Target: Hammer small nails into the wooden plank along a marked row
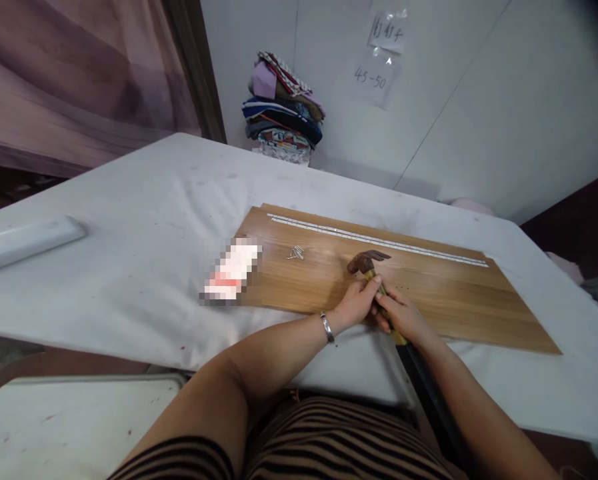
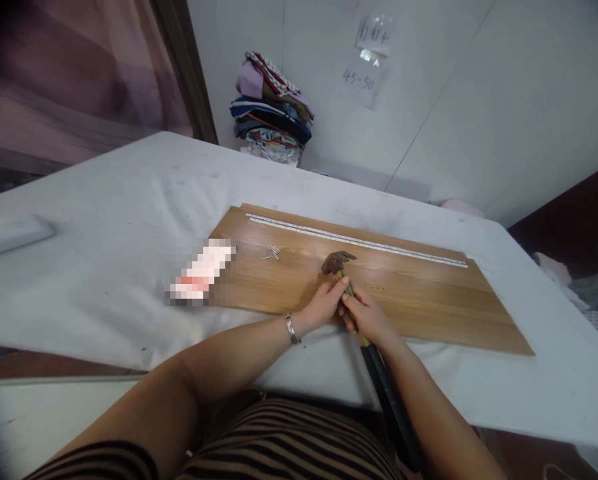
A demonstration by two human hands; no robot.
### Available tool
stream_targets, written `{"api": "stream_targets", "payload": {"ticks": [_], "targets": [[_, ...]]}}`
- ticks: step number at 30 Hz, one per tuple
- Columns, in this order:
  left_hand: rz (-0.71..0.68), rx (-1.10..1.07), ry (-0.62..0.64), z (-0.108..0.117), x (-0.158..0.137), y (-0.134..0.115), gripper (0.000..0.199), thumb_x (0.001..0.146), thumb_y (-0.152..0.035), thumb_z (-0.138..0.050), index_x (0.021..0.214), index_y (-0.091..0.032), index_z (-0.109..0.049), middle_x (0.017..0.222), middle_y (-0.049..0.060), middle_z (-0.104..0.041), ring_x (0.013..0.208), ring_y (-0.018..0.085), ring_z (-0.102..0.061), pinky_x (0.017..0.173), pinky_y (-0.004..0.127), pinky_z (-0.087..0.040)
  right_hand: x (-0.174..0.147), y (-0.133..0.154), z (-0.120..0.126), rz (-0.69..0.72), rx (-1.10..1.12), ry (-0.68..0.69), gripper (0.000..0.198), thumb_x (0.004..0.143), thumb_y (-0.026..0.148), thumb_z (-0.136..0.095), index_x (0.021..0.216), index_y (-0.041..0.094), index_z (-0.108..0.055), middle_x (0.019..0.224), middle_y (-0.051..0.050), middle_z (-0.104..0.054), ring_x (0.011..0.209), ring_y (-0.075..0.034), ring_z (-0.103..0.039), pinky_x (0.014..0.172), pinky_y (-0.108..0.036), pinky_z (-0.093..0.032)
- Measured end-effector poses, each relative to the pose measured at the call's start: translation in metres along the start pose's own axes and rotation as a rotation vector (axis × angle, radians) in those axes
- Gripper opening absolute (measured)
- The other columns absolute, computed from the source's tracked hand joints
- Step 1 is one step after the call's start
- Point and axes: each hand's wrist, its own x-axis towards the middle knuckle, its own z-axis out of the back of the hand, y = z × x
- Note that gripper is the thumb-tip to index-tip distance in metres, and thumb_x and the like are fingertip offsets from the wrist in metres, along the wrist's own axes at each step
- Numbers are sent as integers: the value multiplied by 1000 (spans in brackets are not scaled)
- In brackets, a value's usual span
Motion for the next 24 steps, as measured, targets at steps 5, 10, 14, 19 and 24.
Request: {"api": "stream_targets", "payload": {"ticks": [5, 10, 14, 19, 24], "targets": [[27, -17, -8, 1, 1, -3, 57, 91, -67, -45, 61, -18, -47, 44, -3, -44, 40, 9, -48, 43, 21, -38, 3, 1, 1, -24, -18, 5, 29, 79, 51, -57, 78, 23, -50, 47, 8, -48, 30, -8, -39, 33, -22, -32], [-5, 0, -18, 0, 1, 3, 57, 88, -70, -46, 63, -18, -48, 45, -4, -45, 39, 9, -47, 42, 20, -37, 0, -2, -2, 14, 20, -28, 29, 80, 50, -59, 81, 23, -49, 55, 7, -54, 32, -7, -41, 33, -21, -31], [-10, 10, 7, 1, 0, 3, 59, 87, -72, -45, 63, -18, -48, 44, -4, -46, 40, 9, -47, 43, 20, -38, -2, 2, -1, -5, 2, -3, 31, 79, 52, -58, 79, 23, -49, 49, 8, -50, 31, -8, -39, 34, -21, -32], [19, -15, -10, 0, 1, -3, 58, 90, -69, -45, 61, -18, -48, 43, -3, -45, 39, 9, -47, 43, 21, -39, 1, 5, 0, -39, -6, 22, 32, 78, 53, -58, 78, 23, -49, 46, 9, -48, 31, -8, -38, 33, -22, -31], [15, 4, -20, 0, 0, 0, 57, 89, -68, -46, 62, -18, -48, 44, -4, -45, 40, 9, -48, 43, 20, -38, 0, 0, -2, -3, 15, -16, 30, 78, 52, -59, 79, 23, -48, 47, 9, -47, 31, -8, -39, 33, -21, -30]]}}
